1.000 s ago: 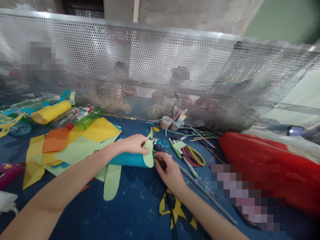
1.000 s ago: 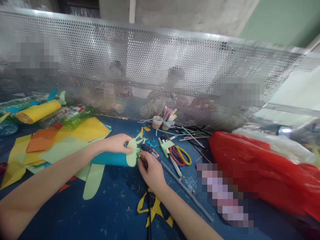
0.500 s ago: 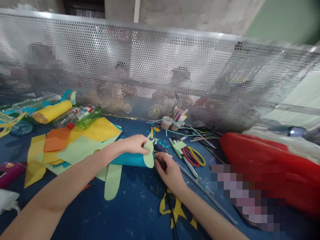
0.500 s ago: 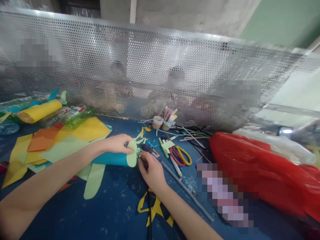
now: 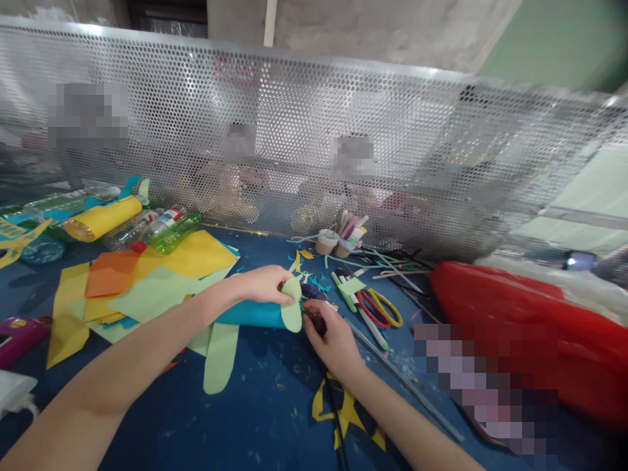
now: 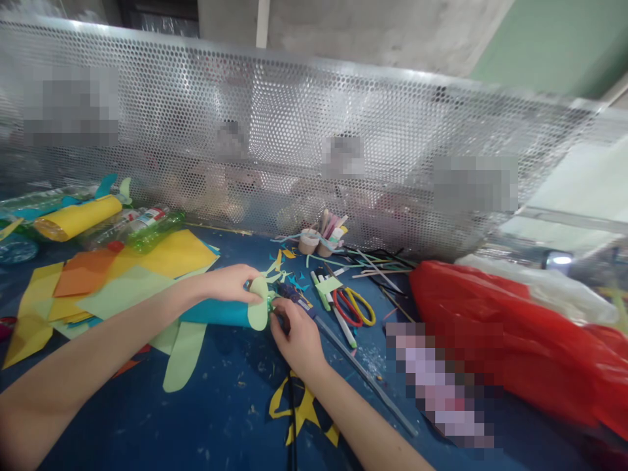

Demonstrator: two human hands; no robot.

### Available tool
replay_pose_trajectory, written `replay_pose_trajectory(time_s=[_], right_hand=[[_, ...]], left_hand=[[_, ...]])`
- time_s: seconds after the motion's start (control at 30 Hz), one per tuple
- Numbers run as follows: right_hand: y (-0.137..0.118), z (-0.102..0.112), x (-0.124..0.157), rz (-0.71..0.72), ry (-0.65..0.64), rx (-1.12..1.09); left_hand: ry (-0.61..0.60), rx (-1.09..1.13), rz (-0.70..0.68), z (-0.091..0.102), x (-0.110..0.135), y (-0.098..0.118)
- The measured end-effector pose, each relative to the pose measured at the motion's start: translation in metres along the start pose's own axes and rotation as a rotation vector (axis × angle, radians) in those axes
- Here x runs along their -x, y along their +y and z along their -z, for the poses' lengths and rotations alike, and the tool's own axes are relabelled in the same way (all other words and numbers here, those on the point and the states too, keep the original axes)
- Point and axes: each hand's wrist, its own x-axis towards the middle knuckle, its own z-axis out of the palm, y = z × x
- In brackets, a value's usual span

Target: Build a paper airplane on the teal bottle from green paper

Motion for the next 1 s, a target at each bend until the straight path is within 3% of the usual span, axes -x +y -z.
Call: replay_pose_trajectory(time_s=[0.8, 1.0], right_hand=[[0.000, 0.000, 0.000, -0.002, -0.009, -0.001], [0.001, -0.001, 0.000, -0.001, -0.010, -0.006]], left_hand=[[-0.056, -0.053, -0.037, 0.007, 0.004, 0.006], [0.037, -0.097, 0.111, 0.037, 0.018, 0.000]])
